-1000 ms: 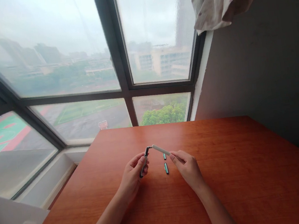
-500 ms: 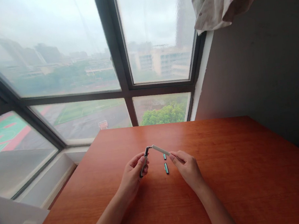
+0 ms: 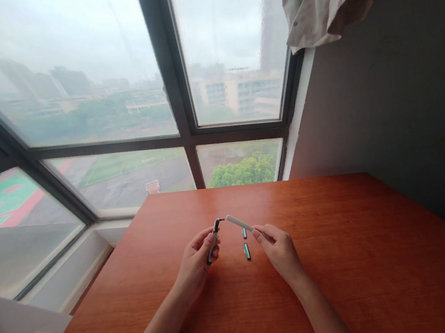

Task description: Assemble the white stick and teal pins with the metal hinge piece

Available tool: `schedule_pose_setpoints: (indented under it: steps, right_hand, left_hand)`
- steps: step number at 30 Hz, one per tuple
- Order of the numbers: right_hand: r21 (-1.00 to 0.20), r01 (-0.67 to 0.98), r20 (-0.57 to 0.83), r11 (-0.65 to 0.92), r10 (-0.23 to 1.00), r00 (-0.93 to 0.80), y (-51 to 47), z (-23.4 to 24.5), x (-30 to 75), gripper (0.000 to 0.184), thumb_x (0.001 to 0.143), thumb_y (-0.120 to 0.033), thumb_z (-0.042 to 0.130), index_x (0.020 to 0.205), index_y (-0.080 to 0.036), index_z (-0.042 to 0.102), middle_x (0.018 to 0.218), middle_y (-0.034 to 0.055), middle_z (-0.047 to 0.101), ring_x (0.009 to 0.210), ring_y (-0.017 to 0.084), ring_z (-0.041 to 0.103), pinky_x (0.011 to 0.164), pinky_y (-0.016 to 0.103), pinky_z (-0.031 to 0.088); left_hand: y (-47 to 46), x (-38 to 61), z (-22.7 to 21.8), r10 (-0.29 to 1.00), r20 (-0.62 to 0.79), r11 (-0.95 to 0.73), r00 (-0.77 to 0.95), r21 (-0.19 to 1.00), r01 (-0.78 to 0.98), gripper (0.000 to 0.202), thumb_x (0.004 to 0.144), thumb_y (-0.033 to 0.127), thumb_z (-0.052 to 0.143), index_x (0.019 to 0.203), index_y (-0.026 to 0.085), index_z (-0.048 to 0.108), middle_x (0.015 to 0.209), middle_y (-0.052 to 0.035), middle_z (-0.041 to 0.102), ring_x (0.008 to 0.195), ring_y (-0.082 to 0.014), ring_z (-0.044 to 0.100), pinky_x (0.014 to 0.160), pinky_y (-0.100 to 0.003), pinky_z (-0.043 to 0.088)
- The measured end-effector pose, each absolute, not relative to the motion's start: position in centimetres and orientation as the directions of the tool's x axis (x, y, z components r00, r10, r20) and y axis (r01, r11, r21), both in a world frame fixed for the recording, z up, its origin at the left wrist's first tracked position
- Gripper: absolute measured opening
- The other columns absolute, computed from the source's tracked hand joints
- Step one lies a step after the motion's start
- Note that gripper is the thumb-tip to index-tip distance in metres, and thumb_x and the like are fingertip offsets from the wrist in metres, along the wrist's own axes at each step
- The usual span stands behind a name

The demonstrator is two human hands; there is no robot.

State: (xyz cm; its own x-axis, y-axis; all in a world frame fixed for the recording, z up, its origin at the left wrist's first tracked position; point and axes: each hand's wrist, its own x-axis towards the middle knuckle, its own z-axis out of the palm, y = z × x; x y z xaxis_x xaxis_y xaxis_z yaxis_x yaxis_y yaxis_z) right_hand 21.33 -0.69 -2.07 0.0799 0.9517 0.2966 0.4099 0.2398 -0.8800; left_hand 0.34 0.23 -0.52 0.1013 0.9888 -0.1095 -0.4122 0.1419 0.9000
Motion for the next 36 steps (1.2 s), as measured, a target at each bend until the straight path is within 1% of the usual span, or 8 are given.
schedule_pose_setpoints:
  steps: [8, 16, 18, 21, 24, 30, 33, 36]
  right_hand:
    - [-0.897, 0.365, 0.286, 0.251, 0.957, 0.044, -0.8, -1.8, 21.1, 0.032, 0.085, -0.044, 0.054, 0.093, -0.018, 0.071, 0.083, 0.0057, 0.068, 0.076, 0.02, 0.06, 0.065, 0.027, 0.044]
    - [-0.899, 0.369, 0.281, 0.237, 0.957, 0.071, -0.8, -1.9, 21.1, 0.035, 0.084, -0.046, 0.055, 0.094, -0.017, 0.071, 0.083, 0.0065, 0.069, 0.074, 0.02, 0.06, 0.064, 0.027, 0.045]
    - [-0.904, 0.359, 0.278, 0.232, 0.957, 0.081, -0.8, -1.8, 21.1, 0.036, 0.083, -0.047, 0.055, 0.094, -0.016, 0.072, 0.083, 0.0067, 0.069, 0.075, 0.02, 0.06, 0.064, 0.027, 0.045]
    - [-0.912, 0.331, 0.272, 0.244, 0.961, 0.043, -1.0, -1.4, 21.0, 0.036, 0.084, -0.047, 0.053, 0.092, -0.017, 0.072, 0.08, 0.0055, 0.068, 0.074, 0.02, 0.059, 0.064, 0.027, 0.045]
    - [-0.912, 0.312, 0.278, 0.265, 0.961, -0.003, -1.2, -0.9, 20.8, 0.036, 0.085, -0.047, 0.052, 0.091, -0.017, 0.072, 0.078, 0.0047, 0.067, 0.072, 0.02, 0.059, 0.063, 0.026, 0.045]
    - [-0.893, 0.362, 0.296, 0.266, 0.955, 0.03, -1.0, -1.2, 21.0, 0.041, 0.084, -0.051, 0.051, 0.092, -0.017, 0.072, 0.072, 0.0036, 0.064, 0.07, 0.019, 0.057, 0.061, 0.026, 0.044]
    - [-0.897, 0.352, 0.3, 0.267, 0.953, 0.039, -1.1, -1.2, 21.1, 0.038, 0.085, -0.049, 0.051, 0.092, -0.017, 0.071, 0.075, 0.0037, 0.064, 0.071, 0.019, 0.057, 0.062, 0.025, 0.044]
    - [-0.894, 0.334, 0.318, 0.299, 0.948, 0.001, -1.2, -0.8, 21.0, 0.037, 0.086, -0.048, 0.05, 0.092, -0.018, 0.071, 0.077, 0.0038, 0.065, 0.073, 0.019, 0.058, 0.065, 0.025, 0.044]
  left_hand:
    - [0.2, 0.3, -0.8, 0.986, -0.106, 0.147, 0.13, 0.915, -0.375, 0.039, 0.069, 0.042, 0.073, 0.097, 0.015, 0.066, 0.071, -0.0014, 0.058, 0.051, -0.0069, 0.045, 0.046, -0.019, 0.029]
    - [0.2, 0.3, -0.8, 0.988, -0.104, 0.143, 0.116, 0.901, -0.409, 0.037, 0.07, 0.04, 0.073, 0.097, 0.015, 0.066, 0.071, -0.0018, 0.059, 0.052, -0.007, 0.046, 0.047, -0.019, 0.031]
    - [0.3, 0.3, -0.9, 0.99, -0.094, 0.128, 0.104, 0.906, -0.403, 0.036, 0.07, 0.039, 0.074, 0.096, 0.015, 0.067, 0.071, -0.0026, 0.061, 0.054, -0.0083, 0.049, 0.05, -0.02, 0.035]
    - [0.3, 0.2, -1.1, 0.993, -0.072, 0.1, 0.088, 0.921, -0.376, 0.035, 0.069, 0.037, 0.074, 0.096, 0.015, 0.068, 0.074, -0.0053, 0.065, 0.065, -0.0129, 0.056, 0.062, -0.024, 0.042]
    - [0.3, 0.0, -1.2, 0.995, -0.06, 0.082, 0.074, 0.932, -0.352, 0.034, 0.07, 0.037, 0.074, 0.096, 0.016, 0.07, 0.078, -0.007, 0.068, 0.072, -0.0158, 0.059, 0.07, -0.027, 0.044]
    - [0.3, 0.0, -1.2, 0.999, -0.017, 0.031, 0.047, 0.947, -0.319, 0.032, 0.068, 0.035, 0.076, 0.094, 0.017, 0.072, 0.077, -0.0055, 0.069, 0.072, -0.0157, 0.059, 0.07, -0.027, 0.044]
    - [0.3, -0.1, -0.9, 1.0, 0.007, 0.002, 0.028, 0.955, -0.296, 0.031, 0.067, 0.034, 0.076, 0.092, 0.017, 0.073, 0.079, -0.006, 0.07, 0.074, -0.0165, 0.059, 0.071, -0.027, 0.044]
    - [0.3, -0.1, -0.6, 1.0, 0.021, -0.015, 0.019, 0.963, -0.269, 0.03, 0.066, 0.034, 0.077, 0.091, 0.017, 0.074, 0.081, -0.0068, 0.07, 0.075, -0.0176, 0.059, 0.07, -0.027, 0.045]
